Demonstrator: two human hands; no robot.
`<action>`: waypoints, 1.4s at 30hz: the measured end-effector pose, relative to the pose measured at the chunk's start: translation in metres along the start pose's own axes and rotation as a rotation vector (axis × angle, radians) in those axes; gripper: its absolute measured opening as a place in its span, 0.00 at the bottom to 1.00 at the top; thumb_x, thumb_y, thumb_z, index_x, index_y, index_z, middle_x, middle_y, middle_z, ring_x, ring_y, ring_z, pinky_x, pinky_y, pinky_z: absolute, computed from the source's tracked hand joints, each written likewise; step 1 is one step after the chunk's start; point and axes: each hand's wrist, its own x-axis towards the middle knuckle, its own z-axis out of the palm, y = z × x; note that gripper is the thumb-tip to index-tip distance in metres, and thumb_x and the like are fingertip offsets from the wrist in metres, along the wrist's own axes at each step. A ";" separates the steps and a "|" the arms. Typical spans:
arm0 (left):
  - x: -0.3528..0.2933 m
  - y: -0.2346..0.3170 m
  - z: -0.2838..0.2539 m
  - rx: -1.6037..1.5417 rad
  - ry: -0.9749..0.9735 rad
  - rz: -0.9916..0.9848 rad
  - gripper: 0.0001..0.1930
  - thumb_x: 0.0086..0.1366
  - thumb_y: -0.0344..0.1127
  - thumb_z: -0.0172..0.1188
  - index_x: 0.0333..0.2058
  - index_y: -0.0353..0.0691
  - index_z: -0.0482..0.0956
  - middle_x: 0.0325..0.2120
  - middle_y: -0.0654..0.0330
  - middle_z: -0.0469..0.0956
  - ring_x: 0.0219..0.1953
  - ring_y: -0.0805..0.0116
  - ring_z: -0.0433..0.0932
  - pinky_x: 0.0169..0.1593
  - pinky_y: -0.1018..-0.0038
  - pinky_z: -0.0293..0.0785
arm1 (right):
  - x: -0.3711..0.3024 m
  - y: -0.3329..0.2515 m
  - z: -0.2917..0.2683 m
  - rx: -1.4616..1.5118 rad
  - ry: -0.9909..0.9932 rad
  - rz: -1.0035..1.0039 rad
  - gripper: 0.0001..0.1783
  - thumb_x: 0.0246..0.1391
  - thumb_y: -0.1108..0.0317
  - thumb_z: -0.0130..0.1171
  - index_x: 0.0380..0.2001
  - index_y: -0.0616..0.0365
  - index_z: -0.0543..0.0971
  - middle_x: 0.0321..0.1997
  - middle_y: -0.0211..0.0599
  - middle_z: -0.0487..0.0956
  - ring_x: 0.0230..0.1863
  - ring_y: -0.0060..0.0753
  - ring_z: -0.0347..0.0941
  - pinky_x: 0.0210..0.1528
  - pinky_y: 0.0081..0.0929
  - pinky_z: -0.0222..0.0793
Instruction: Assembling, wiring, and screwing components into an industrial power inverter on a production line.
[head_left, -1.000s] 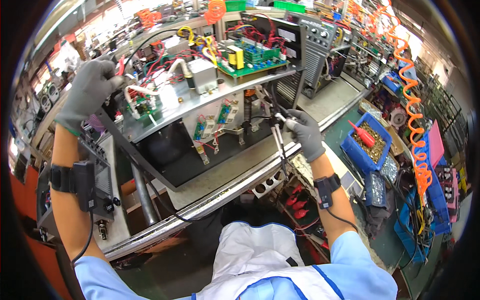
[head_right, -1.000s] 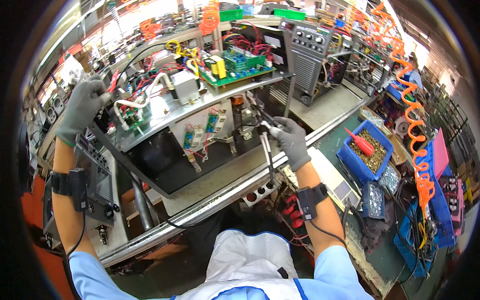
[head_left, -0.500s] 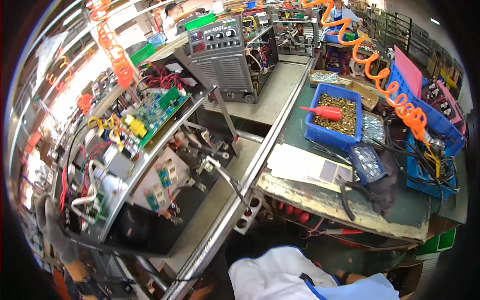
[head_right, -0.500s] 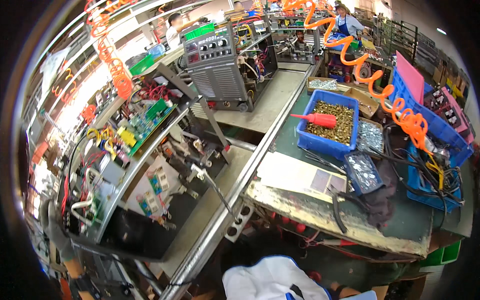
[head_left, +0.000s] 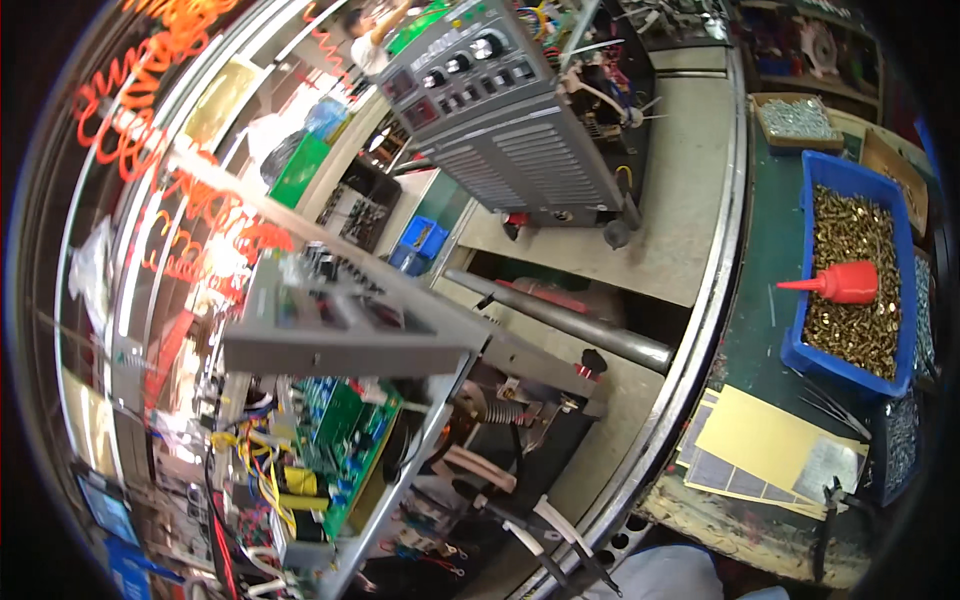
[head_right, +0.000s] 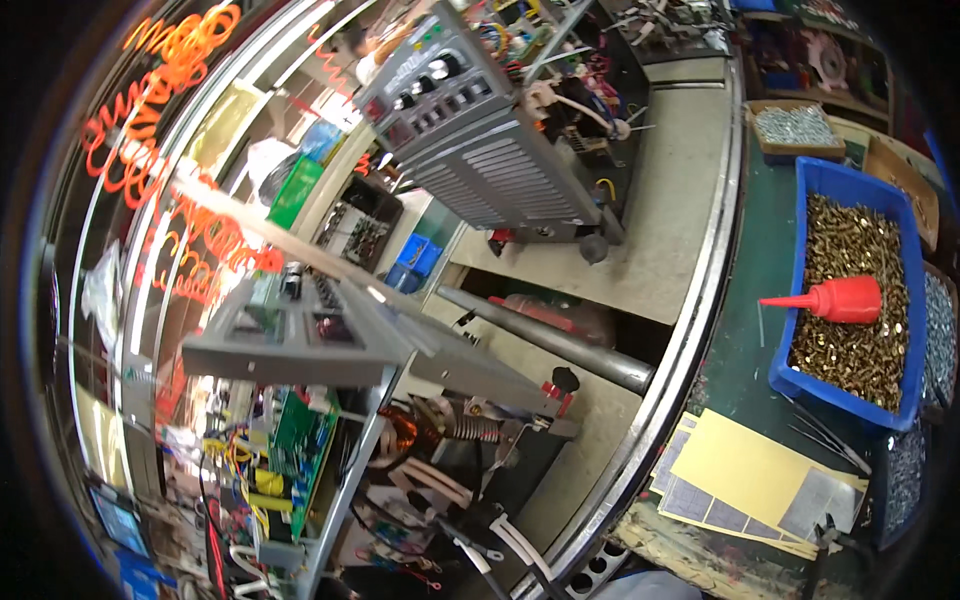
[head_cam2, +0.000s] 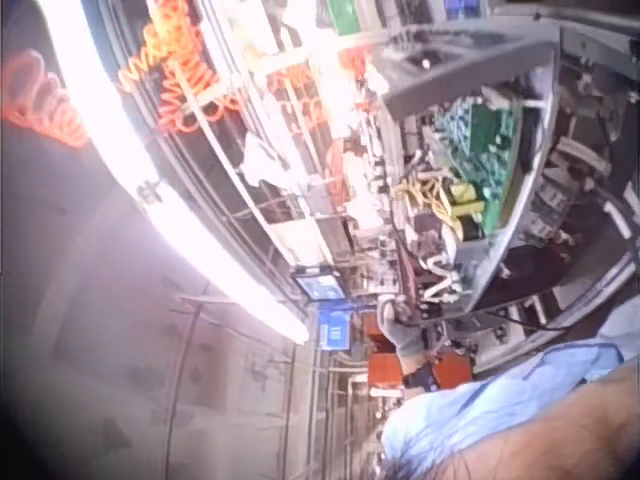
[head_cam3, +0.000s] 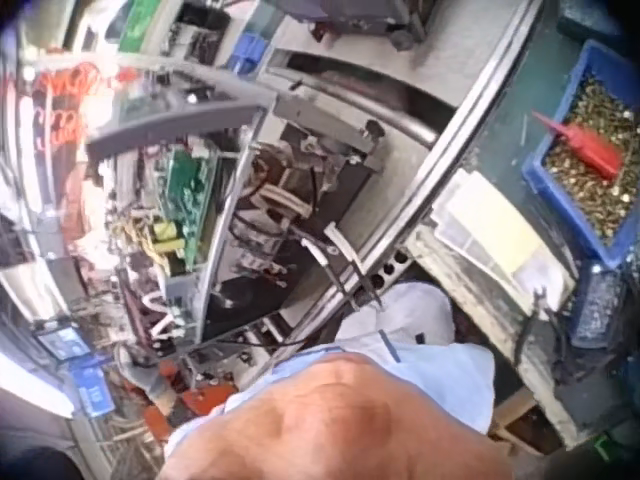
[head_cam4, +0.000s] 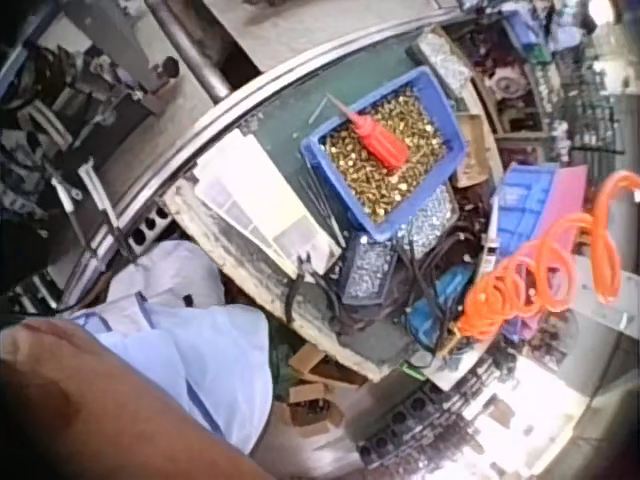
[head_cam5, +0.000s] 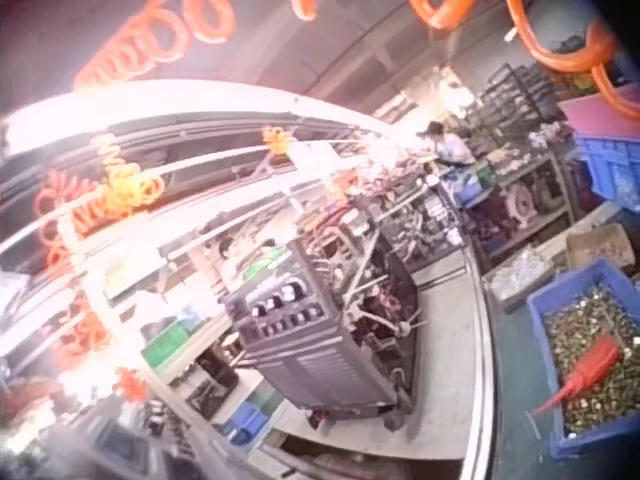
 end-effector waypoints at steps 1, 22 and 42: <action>-0.006 0.001 0.003 0.029 0.067 -0.006 0.08 0.62 0.36 0.48 0.28 0.40 0.71 0.11 0.70 0.57 0.12 0.81 0.53 0.16 0.82 0.49 | 0.006 -0.006 -0.006 0.002 -0.015 -0.005 0.26 0.56 0.49 0.44 0.53 0.52 0.68 0.57 0.50 0.66 0.56 0.44 0.64 0.56 0.32 0.61; 0.007 -0.084 0.004 0.135 0.302 0.481 0.19 0.64 0.35 0.51 0.51 0.32 0.66 0.47 0.56 0.70 0.47 0.68 0.68 0.53 0.74 0.62 | -0.046 0.033 -0.011 0.296 -0.309 -0.274 0.30 0.56 0.47 0.44 0.57 0.53 0.63 0.61 0.48 0.62 0.60 0.42 0.60 0.58 0.30 0.58; -0.030 -0.083 0.034 0.373 0.392 0.701 0.20 0.58 0.23 0.51 0.51 0.32 0.63 0.47 0.50 0.69 0.51 0.57 0.69 0.55 0.68 0.63 | -0.244 -0.294 0.035 0.039 0.068 -1.416 0.26 0.54 0.61 0.50 0.53 0.64 0.67 0.36 0.35 0.75 0.36 0.23 0.69 0.41 0.20 0.65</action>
